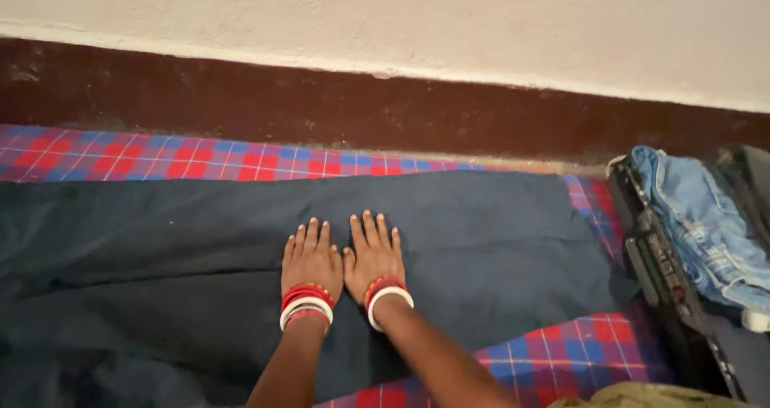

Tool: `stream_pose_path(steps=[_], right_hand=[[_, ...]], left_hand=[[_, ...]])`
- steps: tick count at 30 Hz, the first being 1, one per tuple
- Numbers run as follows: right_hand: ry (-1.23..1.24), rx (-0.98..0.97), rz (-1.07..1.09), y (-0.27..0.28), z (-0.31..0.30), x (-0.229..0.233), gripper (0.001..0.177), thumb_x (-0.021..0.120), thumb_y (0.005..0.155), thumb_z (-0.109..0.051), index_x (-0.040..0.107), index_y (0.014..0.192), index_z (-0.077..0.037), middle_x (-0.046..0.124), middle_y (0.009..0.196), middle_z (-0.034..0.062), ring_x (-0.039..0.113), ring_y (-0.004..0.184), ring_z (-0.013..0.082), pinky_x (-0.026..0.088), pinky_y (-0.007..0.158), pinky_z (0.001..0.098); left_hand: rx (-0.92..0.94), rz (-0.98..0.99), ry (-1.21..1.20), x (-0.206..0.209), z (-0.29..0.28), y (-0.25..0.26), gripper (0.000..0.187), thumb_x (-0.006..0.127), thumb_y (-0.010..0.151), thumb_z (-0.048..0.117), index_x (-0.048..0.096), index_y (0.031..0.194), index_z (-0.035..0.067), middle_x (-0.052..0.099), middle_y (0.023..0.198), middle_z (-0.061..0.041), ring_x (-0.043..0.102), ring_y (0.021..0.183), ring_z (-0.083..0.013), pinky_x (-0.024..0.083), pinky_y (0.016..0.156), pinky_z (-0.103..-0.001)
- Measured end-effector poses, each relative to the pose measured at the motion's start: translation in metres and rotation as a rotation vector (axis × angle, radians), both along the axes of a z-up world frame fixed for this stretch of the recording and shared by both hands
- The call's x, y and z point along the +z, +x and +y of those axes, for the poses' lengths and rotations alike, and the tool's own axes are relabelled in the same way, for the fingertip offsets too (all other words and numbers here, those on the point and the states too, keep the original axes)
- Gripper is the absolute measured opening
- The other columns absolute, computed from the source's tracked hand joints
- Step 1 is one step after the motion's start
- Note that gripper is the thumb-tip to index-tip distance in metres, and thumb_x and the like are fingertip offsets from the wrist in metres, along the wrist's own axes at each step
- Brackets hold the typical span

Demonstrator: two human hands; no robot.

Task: The person folds a blue shirt and blue pants by hand on a bed and places them into a suitcase.

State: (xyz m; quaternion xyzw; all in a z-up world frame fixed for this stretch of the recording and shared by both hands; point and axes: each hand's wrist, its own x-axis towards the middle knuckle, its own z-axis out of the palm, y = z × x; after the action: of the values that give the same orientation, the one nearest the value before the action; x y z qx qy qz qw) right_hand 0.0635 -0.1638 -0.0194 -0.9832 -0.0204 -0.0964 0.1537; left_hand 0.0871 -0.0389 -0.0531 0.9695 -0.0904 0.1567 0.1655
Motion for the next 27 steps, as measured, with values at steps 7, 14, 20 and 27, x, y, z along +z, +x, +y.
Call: stream_pose_path(steps=[7, 14, 20, 27], right_hand=[[-0.013, 0.009, -0.032, 0.0, 0.0, -0.005, 0.064, 0.049, 0.096, -0.033, 0.038, 0.155, -0.011, 0.031, 0.164, 0.015, 0.023, 0.153, 0.0365, 0.015, 0.123, 0.055], [-0.022, 0.006, -0.043, 0.002, -0.001, -0.007, 0.064, 0.049, 0.097, -0.033, 0.038, 0.156, -0.012, 0.032, 0.164, 0.0149, 0.024, 0.153, 0.0359, 0.017, 0.123, 0.0554], [-0.031, -0.004, -0.016, 0.002, -0.001, -0.002, 0.065, 0.05, 0.097, -0.033, 0.037, 0.156, -0.013, 0.031, 0.165, 0.0137, 0.024, 0.154, 0.0347, 0.017, 0.124, 0.0548], [-0.048, 0.003, -0.026, 0.003, -0.001, -0.006, 0.065, 0.05, 0.097, -0.033, 0.036, 0.157, -0.012, 0.031, 0.165, 0.0141, 0.023, 0.154, 0.035, 0.017, 0.124, 0.0553]], left_hand=[[-0.026, -0.048, -0.011, 0.003, 0.002, -0.003, 0.055, 0.048, 0.098, 0.03, 0.052, 0.147, 0.005, 0.046, 0.155, -0.017, 0.039, 0.144, -0.0343, 0.025, 0.12, -0.047], [-0.034, -0.041, -0.035, 0.007, 0.003, -0.006, 0.053, 0.05, 0.099, 0.029, 0.054, 0.146, 0.005, 0.048, 0.154, -0.018, 0.041, 0.144, -0.0356, 0.026, 0.12, -0.048], [-0.033, -0.055, -0.036, 0.008, 0.002, -0.005, 0.052, 0.05, 0.1, 0.028, 0.055, 0.146, 0.004, 0.049, 0.154, -0.019, 0.041, 0.145, -0.0359, 0.026, 0.121, -0.048], [-0.041, -0.07, -0.05, 0.005, 0.003, -0.006, 0.052, 0.051, 0.1, 0.027, 0.055, 0.146, 0.003, 0.049, 0.154, -0.02, 0.041, 0.145, -0.036, 0.026, 0.121, -0.048]])
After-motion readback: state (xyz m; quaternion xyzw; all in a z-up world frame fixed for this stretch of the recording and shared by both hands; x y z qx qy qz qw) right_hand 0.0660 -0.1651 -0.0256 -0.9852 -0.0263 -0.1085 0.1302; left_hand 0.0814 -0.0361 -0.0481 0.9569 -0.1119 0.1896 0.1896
